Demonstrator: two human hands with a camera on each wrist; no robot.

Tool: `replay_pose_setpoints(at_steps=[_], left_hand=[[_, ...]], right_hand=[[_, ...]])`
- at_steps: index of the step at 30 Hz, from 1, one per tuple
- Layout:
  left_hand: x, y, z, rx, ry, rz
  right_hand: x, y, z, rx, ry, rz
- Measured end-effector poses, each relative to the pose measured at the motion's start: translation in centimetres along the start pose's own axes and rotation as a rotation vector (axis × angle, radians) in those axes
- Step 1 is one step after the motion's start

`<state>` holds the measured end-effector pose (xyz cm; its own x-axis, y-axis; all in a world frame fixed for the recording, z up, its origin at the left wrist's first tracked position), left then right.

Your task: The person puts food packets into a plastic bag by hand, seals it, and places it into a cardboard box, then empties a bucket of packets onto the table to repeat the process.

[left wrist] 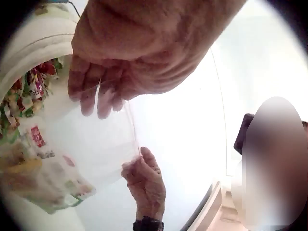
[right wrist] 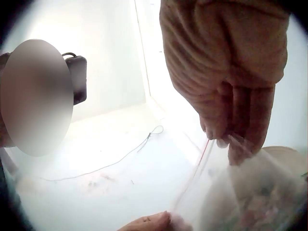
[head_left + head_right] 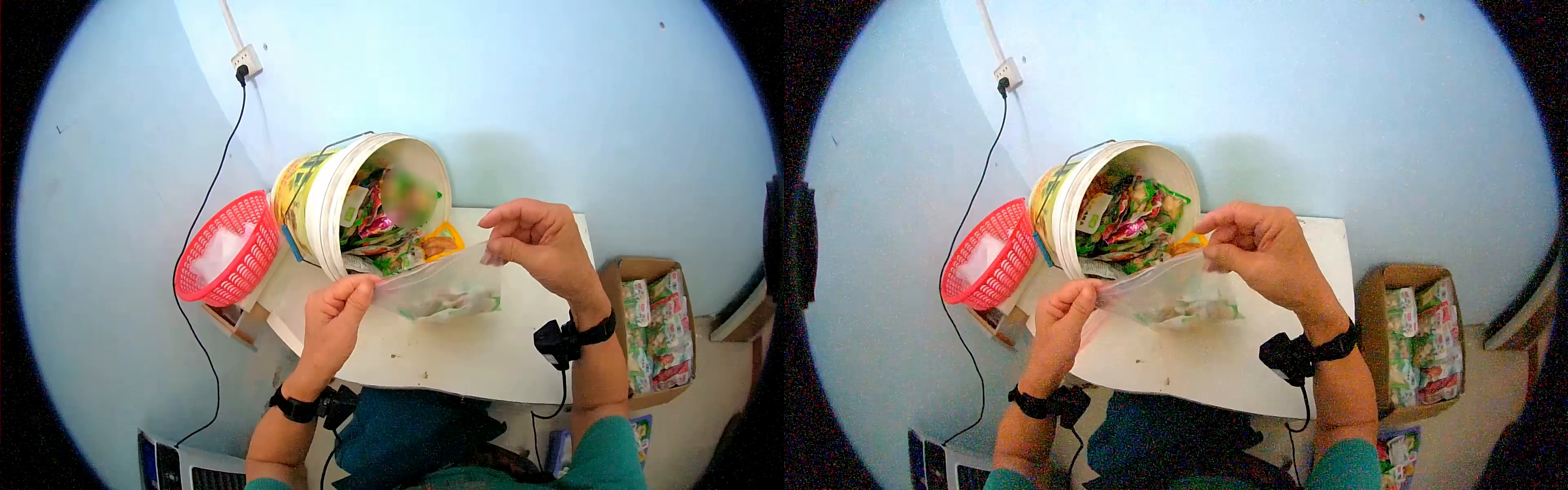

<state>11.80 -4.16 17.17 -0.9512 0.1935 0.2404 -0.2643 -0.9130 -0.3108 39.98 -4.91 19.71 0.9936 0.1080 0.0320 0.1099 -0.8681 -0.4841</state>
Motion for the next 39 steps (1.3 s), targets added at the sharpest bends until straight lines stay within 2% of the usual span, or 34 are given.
replay_pose_setpoints(at_steps=[5,11,14,17,26,29,39], left_hand=[[-0.7,-0.9,1.3,-0.191,-0.356,0.1],[-4.7,-3.0,4.6,-0.659,-0.768,0.081],[-5.9,-4.8,5.2,-0.583,-0.694,-0.092],[-6.7,-5.5,4.3,-0.5,-0.6,-0.13],[-7.8,-5.6,4.3,-0.511,-0.575,-0.028],[-8.2,-5.6,4.5,-0.538,-0.638,-0.043],[-8.4,-5.1,4.6,-0.605,-0.725,-0.07]], right_hand=[[0.4,-0.6,1.3,-0.049,-0.039,0.016],[0.6,-0.4,1.2,-0.034,-0.021,0.011],[0.9,-0.2,0.9,0.004,0.024,0.01],[1.7,0.0,1.2,0.008,0.074,0.017],[2.3,-0.4,1.5,0.009,0.05,0.021],[1.9,-0.4,1.9,0.027,0.119,-0.038],[1.3,-0.7,2.4,0.037,0.232,-0.013]])
Point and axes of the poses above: each hand's wrist, its own y-axis away from the middle knuckle, its own x-axis out of the back of the hand, z = x × y, the point moved 3 cm from there along -y, towards the middle knuckle, and after that the axes turned 1 degree about x, right-handed, at the moved point
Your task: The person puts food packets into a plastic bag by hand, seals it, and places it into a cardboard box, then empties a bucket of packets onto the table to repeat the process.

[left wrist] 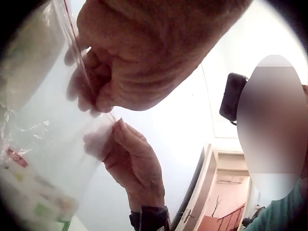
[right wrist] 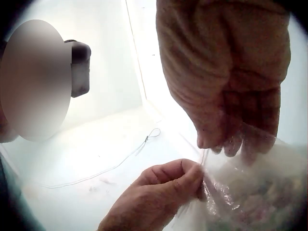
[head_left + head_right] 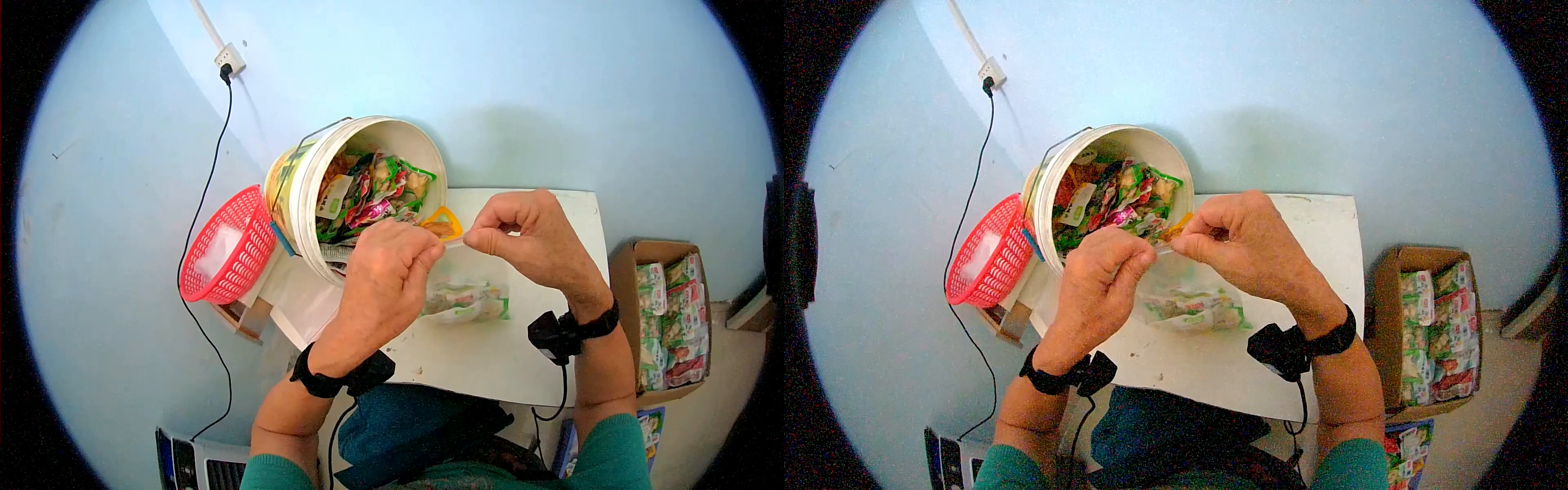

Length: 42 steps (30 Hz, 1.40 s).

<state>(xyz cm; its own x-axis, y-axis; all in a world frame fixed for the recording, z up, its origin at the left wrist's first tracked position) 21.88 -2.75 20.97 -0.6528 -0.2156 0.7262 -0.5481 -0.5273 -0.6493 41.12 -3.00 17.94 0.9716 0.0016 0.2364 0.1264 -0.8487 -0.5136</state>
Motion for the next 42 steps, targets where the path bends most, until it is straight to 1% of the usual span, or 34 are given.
replay_pose_setpoints(at_steps=[2,5,8,11,14,17,20,23,26,29,32,35,38,41,42], left_hand=[[0.0,-0.1,0.2,-0.027,-0.036,-0.004],[0.0,-0.1,0.1,-0.017,-0.056,-0.001],[0.1,0.0,-0.1,0.002,-0.036,0.013],[-0.1,0.3,-0.3,-0.026,-0.009,0.055],[-0.1,0.2,-0.2,-0.038,-0.008,0.05],[-0.1,0.2,-0.3,-0.024,0.01,0.034],[0.0,0.2,-0.3,-0.037,-0.024,0.044],[-0.1,0.4,-0.8,-0.019,-0.025,0.045],[-0.3,0.4,-0.6,-0.026,-0.007,0.04],[-0.2,0.3,-0.3,-0.006,-0.027,0.026],[0.0,0.4,-0.8,0.008,-0.011,-0.006],[0.5,0.3,-0.5,0.011,-0.039,0.03],[1.0,1.2,-1.4,0.006,-0.058,0.099],[1.8,1.9,-2.3,0.071,-0.066,0.051],[2.0,2.2,-2.5,0.125,-0.046,0.039]], right_hand=[[0.1,0.0,-0.2,-0.032,0.02,-0.021],[0.1,0.0,-0.4,-0.052,-0.003,0.012],[-0.4,0.0,-0.1,-0.065,-0.17,0.065],[0.3,-0.1,0.0,-0.107,-0.097,0.05],[0.2,-0.2,0.6,-0.089,-0.102,0.041],[0.3,-0.1,0.2,-0.095,0.027,0.045],[0.2,-0.1,0.4,-0.063,-0.013,0.067],[0.0,-0.3,0.8,-0.082,-0.175,0.019],[-0.6,-0.3,0.6,-0.029,-0.173,-0.057],[-0.9,-0.4,0.7,-0.096,-0.059,-0.014],[-0.7,-0.4,0.8,-0.079,-0.066,0.004],[-0.6,-0.4,0.9,-0.085,-0.071,0.017],[-0.3,-0.4,0.6,-0.098,-0.065,0.019],[-0.1,-0.4,0.9,-0.121,-0.053,0.004],[-0.1,-0.5,1.0,-0.113,-0.052,0.001]])
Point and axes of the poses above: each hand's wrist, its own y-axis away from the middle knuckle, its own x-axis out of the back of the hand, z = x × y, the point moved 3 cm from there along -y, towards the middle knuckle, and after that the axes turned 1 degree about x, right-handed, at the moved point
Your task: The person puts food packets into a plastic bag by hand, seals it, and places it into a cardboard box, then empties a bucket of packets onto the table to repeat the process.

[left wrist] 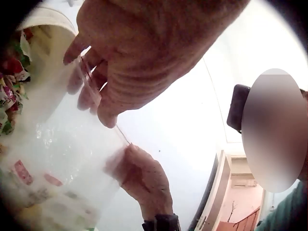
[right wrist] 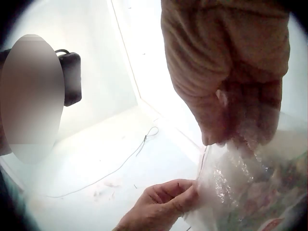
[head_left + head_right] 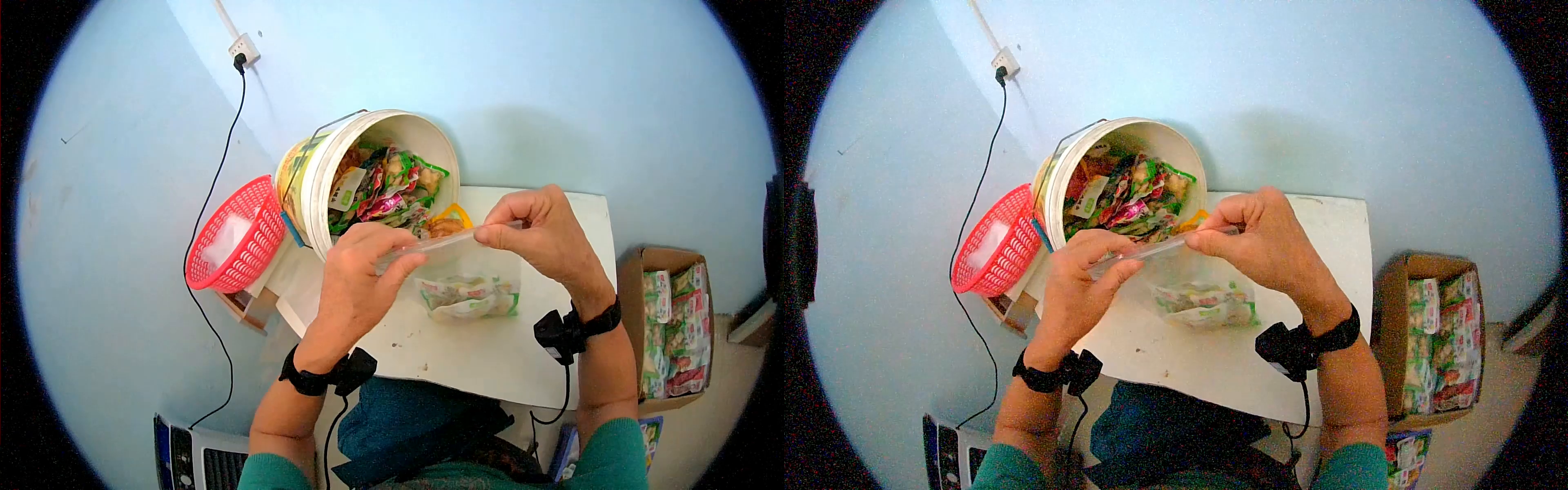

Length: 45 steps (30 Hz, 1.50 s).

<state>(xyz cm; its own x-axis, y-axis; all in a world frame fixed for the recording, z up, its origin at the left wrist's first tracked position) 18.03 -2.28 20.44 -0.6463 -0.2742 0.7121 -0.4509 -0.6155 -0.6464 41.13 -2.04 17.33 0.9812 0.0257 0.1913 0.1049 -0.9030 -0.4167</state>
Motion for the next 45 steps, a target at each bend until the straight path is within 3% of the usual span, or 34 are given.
replay_pose_setpoints(at_steps=[2,8,11,23,29,32,35,39,45], left_hand=[[0.4,0.4,-0.3,0.111,0.035,-0.027],[1.0,0.7,-0.8,0.154,0.186,-0.028],[1.4,0.6,-1.0,0.242,0.315,-0.147],[2.0,1.3,-2.4,0.247,0.258,-0.163],[2.8,1.3,-3.4,0.344,0.438,-0.25],[3.0,1.0,-2.5,0.297,0.294,-0.245],[3.2,0.7,-1.4,0.173,0.197,-0.055],[2.1,0.3,1.8,-0.017,0.05,0.003],[-0.4,0.5,3.1,-0.049,0.064,0.047]], right_hand=[[0.0,-0.1,0.4,0.016,0.001,-0.008],[0.3,-0.1,0.6,0.025,-0.026,-0.007],[0.4,0.0,0.6,0.005,-0.055,-0.046],[1.4,-0.4,0.7,-0.009,-0.063,-0.021],[1.1,-0.2,0.8,-0.008,-0.056,-0.043],[1.3,-0.3,0.6,-0.074,0.026,-0.051],[1.2,-0.1,0.4,-0.064,-0.014,-0.071],[0.6,0.1,0.3,-0.012,-0.083,-0.072],[0.5,0.5,-0.8,-0.03,0.004,-0.102]])
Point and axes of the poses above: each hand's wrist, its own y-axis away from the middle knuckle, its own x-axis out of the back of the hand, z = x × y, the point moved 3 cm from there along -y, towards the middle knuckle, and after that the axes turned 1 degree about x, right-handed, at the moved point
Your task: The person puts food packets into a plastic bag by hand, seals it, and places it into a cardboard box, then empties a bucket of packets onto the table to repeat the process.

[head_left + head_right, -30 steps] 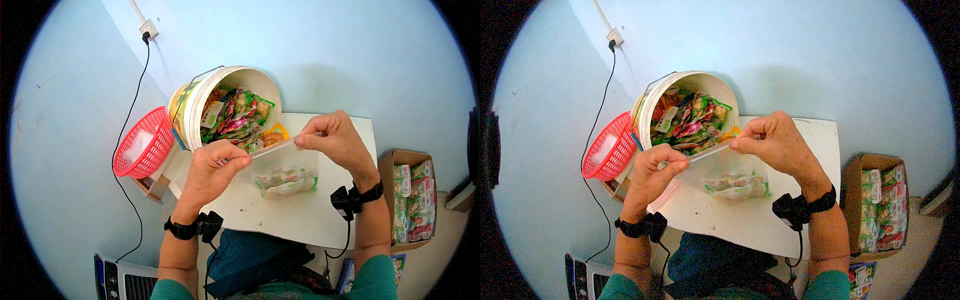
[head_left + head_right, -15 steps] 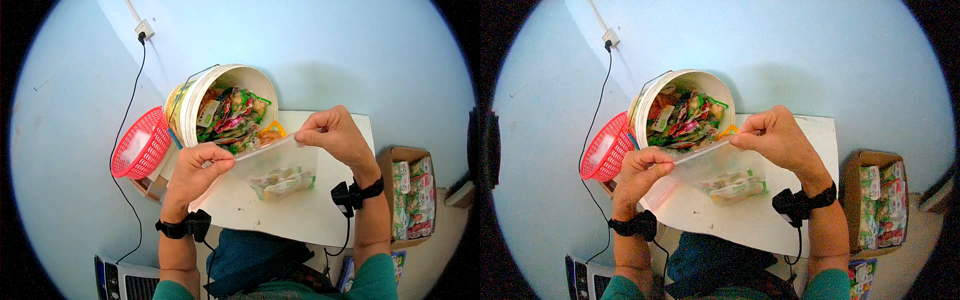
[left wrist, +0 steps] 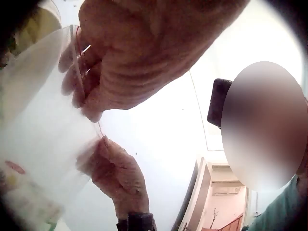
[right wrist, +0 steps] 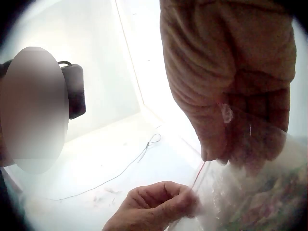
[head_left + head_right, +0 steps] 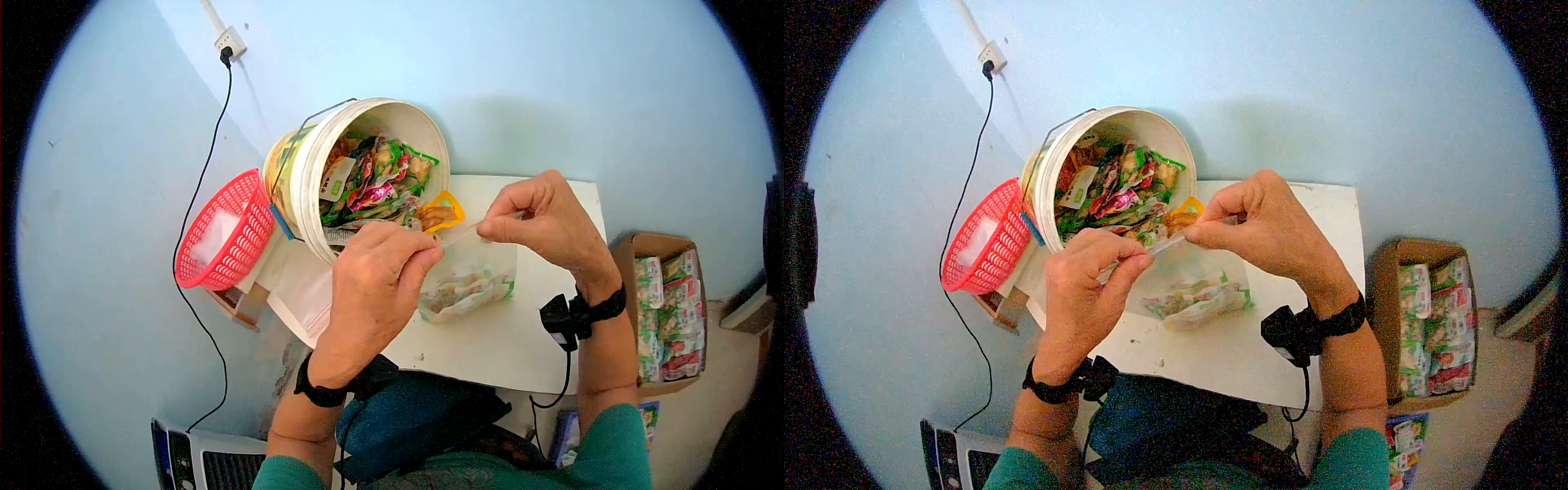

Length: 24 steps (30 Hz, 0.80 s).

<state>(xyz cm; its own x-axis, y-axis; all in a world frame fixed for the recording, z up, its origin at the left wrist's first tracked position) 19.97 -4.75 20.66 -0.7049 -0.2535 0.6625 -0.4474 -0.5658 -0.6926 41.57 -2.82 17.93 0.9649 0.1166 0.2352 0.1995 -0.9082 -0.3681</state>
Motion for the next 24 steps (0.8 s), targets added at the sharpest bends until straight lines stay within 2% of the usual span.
replay_pose_setpoints(at_steps=[5,11,12,15,17,19,22,24], left_hand=[[0.8,0.6,0.4,-0.019,-0.013,0.045],[1.8,1.4,1.0,-0.016,-0.019,-0.007],[1.9,1.5,1.2,-0.022,-0.026,-0.016],[2.3,2.2,1.4,0.006,-0.055,-0.044],[2.0,2.6,1.7,0.025,0.009,-0.059],[2.1,2.8,2.1,-0.014,-0.057,-0.023],[1.8,2.5,1.9,-0.011,-0.022,-0.072],[1.3,2.1,1.1,0.02,-0.014,-0.102]], right_hand=[[-0.6,0.4,-0.4,-0.026,-0.046,-0.005],[-1.1,2.7,0.2,0.01,0.05,-0.175],[-1.7,3.4,0.8,0.008,-0.031,-0.2],[-3.8,5.1,3.0,0.105,0.035,-0.289],[-5.6,6.5,4.1,0.029,-0.026,-0.214],[-6.5,7.5,4.7,0.08,0.1,-0.186],[-7.4,8.5,4.9,-0.064,-0.064,-0.192],[-7.3,9.0,4.4,-0.133,-0.071,-0.204]])
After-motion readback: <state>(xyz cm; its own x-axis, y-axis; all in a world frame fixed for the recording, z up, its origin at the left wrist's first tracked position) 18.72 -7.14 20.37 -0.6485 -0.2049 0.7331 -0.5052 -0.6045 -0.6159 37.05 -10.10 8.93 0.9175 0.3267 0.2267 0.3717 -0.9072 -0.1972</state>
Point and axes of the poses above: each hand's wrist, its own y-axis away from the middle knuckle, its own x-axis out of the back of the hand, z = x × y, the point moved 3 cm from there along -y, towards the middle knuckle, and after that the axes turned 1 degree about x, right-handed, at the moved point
